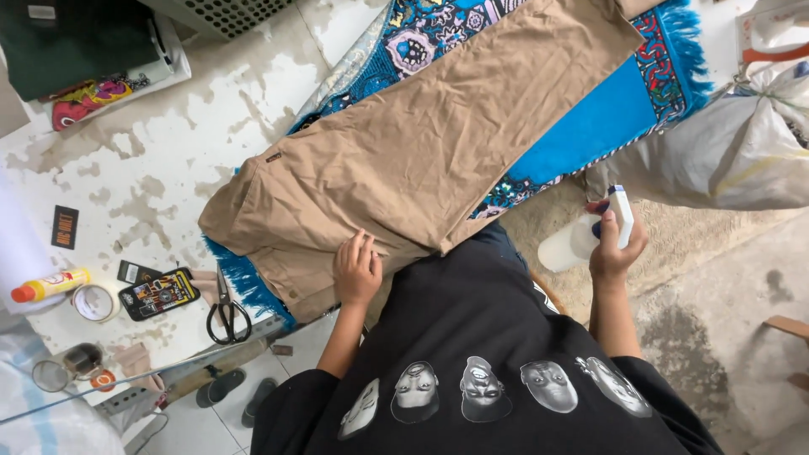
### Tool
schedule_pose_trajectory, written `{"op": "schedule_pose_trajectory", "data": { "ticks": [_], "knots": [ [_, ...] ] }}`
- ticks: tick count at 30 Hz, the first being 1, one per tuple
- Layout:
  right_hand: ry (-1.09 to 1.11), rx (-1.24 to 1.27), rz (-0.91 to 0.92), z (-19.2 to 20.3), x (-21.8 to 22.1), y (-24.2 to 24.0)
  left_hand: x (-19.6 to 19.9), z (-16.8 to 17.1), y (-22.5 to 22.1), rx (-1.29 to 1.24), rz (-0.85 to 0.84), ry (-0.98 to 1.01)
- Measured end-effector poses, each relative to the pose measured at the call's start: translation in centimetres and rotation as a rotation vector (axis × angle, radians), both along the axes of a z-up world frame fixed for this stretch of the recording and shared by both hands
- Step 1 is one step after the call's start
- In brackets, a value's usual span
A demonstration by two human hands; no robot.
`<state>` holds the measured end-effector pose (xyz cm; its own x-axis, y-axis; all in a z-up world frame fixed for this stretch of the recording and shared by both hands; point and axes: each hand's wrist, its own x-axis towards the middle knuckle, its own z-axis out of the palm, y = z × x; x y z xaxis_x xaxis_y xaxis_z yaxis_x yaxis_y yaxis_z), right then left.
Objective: The person is ironing a pair of pants, which involves smoothing the fabric, spraying it with water, and pressing it with a hand iron.
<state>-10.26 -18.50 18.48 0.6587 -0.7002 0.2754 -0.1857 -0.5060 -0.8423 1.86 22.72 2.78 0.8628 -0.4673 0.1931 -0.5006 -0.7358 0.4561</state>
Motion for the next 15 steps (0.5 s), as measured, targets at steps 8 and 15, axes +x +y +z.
{"op": "schedule_pose_trajectory", "data": {
  "ticks": [8,15],
  "knots": [
    [-0.033,-0.036,-0.03,-1.5,-0.7,0.0,0.7,-0.1,0.3,-0.006,-0.009,0.013],
    [-0.012,-0.093,-0.007,-1.6,1.0,-2.2,1.6,0.8,-1.9,-0.046,0.018,-0.016]
  ]
}}
